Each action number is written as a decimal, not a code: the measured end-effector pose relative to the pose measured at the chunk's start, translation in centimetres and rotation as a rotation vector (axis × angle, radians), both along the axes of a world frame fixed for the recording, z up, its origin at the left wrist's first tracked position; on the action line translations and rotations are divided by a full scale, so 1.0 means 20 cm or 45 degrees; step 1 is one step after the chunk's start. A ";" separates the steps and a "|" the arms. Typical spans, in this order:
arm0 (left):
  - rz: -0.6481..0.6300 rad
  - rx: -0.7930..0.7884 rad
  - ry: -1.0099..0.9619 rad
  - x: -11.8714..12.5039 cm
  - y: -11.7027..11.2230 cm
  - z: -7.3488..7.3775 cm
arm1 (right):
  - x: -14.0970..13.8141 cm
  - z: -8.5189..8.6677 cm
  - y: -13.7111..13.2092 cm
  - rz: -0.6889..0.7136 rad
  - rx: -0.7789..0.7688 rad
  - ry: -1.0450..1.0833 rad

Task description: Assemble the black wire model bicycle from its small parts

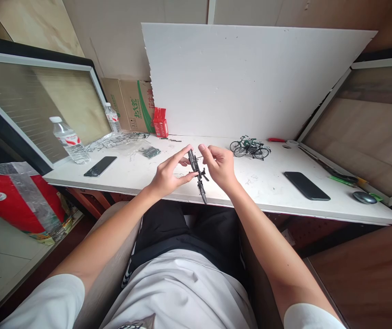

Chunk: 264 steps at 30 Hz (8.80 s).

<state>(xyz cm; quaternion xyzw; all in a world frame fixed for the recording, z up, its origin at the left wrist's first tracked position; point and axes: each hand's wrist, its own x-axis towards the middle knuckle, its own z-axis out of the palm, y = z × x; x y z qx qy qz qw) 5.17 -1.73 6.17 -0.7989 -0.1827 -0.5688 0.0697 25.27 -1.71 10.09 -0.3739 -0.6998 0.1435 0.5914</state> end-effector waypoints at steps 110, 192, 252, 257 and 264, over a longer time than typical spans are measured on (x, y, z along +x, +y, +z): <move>0.068 0.019 -0.131 0.02 -0.02 -0.02 | 0.00 0.03 -0.04 0.155 0.007 -0.037; -0.068 -0.793 -0.272 -0.07 -0.03 0.14 | -0.02 0.07 -0.06 0.605 -0.393 -0.034; 0.144 -0.125 -0.071 -0.09 0.01 0.07 | -0.01 -0.02 0.00 0.269 0.105 -0.293; 0.160 -0.062 -0.002 -0.11 0.02 0.08 | 0.00 0.00 0.00 0.323 0.145 -0.345; 0.178 -0.109 0.089 -0.12 0.02 0.10 | 0.06 0.01 0.03 0.594 -0.261 -0.183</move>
